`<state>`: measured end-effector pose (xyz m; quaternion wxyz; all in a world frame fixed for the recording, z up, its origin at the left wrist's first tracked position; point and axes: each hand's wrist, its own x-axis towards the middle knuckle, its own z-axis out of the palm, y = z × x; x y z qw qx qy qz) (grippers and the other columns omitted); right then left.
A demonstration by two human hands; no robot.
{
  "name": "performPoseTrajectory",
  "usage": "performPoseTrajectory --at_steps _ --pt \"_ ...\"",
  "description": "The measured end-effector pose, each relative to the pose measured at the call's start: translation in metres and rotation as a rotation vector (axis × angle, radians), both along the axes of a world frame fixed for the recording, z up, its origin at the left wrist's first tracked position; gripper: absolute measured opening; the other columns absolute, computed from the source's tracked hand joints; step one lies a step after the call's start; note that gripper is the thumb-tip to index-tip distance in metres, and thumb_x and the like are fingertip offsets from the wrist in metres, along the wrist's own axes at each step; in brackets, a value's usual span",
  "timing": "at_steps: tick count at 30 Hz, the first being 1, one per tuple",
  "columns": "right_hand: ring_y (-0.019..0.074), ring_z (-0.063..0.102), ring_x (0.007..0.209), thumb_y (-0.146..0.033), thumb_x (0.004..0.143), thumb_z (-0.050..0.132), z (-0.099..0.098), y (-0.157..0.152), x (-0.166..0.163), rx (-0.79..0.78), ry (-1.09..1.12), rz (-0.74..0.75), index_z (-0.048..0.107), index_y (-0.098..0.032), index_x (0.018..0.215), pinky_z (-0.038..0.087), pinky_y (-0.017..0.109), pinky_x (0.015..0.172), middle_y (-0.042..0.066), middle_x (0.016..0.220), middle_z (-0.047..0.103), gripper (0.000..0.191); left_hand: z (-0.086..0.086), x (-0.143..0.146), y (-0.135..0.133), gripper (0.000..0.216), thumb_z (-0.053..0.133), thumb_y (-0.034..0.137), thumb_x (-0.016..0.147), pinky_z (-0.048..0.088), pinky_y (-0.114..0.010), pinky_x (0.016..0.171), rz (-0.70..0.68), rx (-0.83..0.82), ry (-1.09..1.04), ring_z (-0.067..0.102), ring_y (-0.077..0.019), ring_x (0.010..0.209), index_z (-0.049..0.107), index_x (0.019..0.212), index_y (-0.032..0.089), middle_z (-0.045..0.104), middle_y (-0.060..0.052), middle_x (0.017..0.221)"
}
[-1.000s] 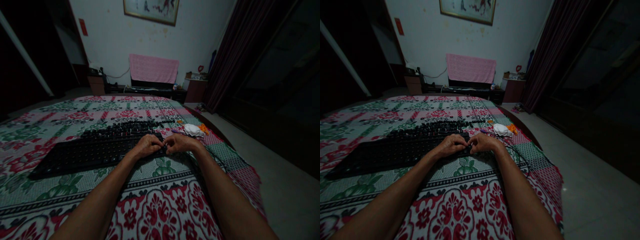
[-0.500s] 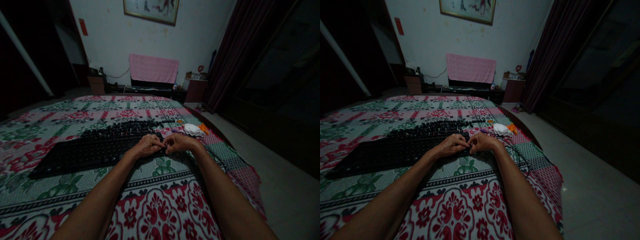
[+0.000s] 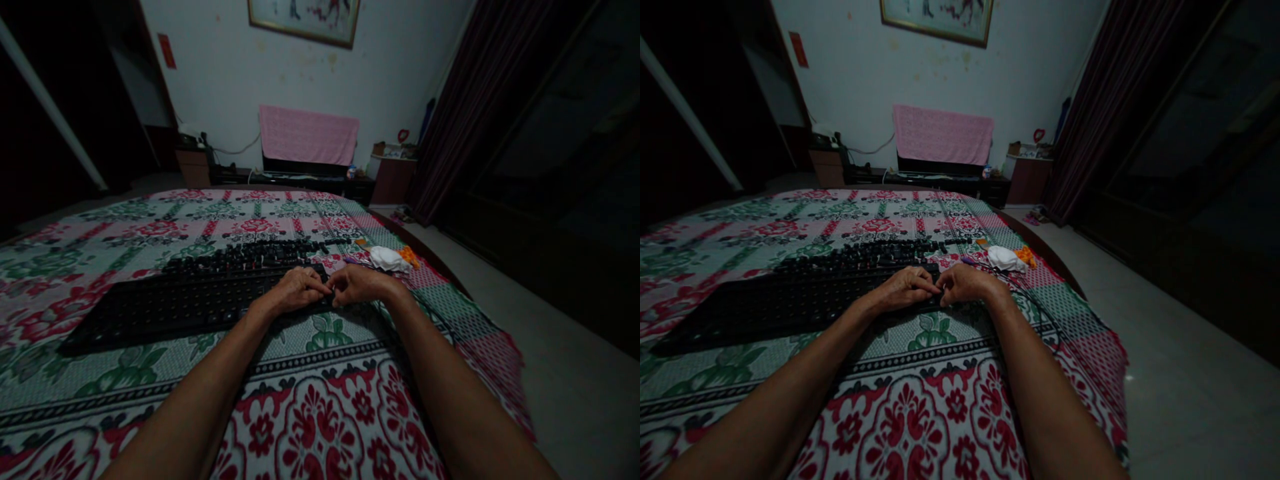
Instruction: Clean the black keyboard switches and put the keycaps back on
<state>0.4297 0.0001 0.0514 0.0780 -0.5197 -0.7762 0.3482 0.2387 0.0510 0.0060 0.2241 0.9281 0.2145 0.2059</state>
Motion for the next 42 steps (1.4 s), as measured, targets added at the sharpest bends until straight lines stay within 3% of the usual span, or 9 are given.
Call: performPoseTrajectory --at_steps 9,18,25,34,42 --pt "0.0089 0.050 0.058 -0.027 0.062 0.065 0.005 -0.004 -0.005 0.082 -0.139 -0.006 0.063 -0.016 0.089 0.033 0.018 0.050 -0.002 0.068 0.059 0.029 -0.001 0.002 -0.001 0.022 0.054 0.028 0.076 0.041 -0.023 0.072 0.026 -0.029 -0.024 0.054 -0.0123 0.082 0.070 0.091 0.027 0.062 -0.002 0.093" --pt "0.0073 0.045 0.057 -0.029 0.067 0.061 0.002 -0.004 0.000 0.027 -0.021 0.051 0.061 -0.015 0.091 0.031 0.018 0.051 -0.004 0.065 0.054 0.028 0.003 -0.004 -0.001 0.019 0.057 0.022 0.073 0.044 -0.022 0.075 -0.047 -0.173 -0.136 0.057 -0.0122 0.083 0.071 0.086 0.019 0.064 -0.004 0.090" --pt "0.0073 0.044 0.057 -0.031 0.065 0.063 0.000 -0.003 0.003 -0.032 0.056 0.029 0.062 -0.016 0.092 0.033 0.018 0.053 -0.005 0.064 0.052 0.031 0.003 -0.004 0.000 0.017 0.058 0.020 0.072 0.044 -0.022 0.076 -0.049 -0.188 -0.146 0.057 -0.0128 0.082 0.071 0.082 0.015 0.063 -0.006 0.088" --pt "0.0078 0.047 0.056 -0.032 0.059 0.068 -0.004 0.000 0.003 0.002 0.072 -0.003 0.064 -0.015 0.087 0.033 0.019 0.051 -0.005 0.062 0.054 0.033 0.001 -0.003 0.001 0.025 0.054 0.026 0.076 0.040 -0.023 0.075 -0.039 -0.039 -0.007 0.053 -0.0126 0.084 0.068 0.096 0.027 0.061 -0.002 0.096" --pt "0.0078 0.047 0.058 -0.035 0.058 0.070 -0.010 0.003 0.007 -0.031 0.103 -0.025 0.063 -0.015 0.092 0.035 0.019 0.053 -0.005 0.064 0.054 0.040 0.005 -0.002 -0.003 0.025 0.052 0.026 0.076 0.038 -0.024 0.076 -0.029 0.027 0.057 0.051 -0.0125 0.083 0.068 0.095 0.028 0.059 -0.001 0.094"
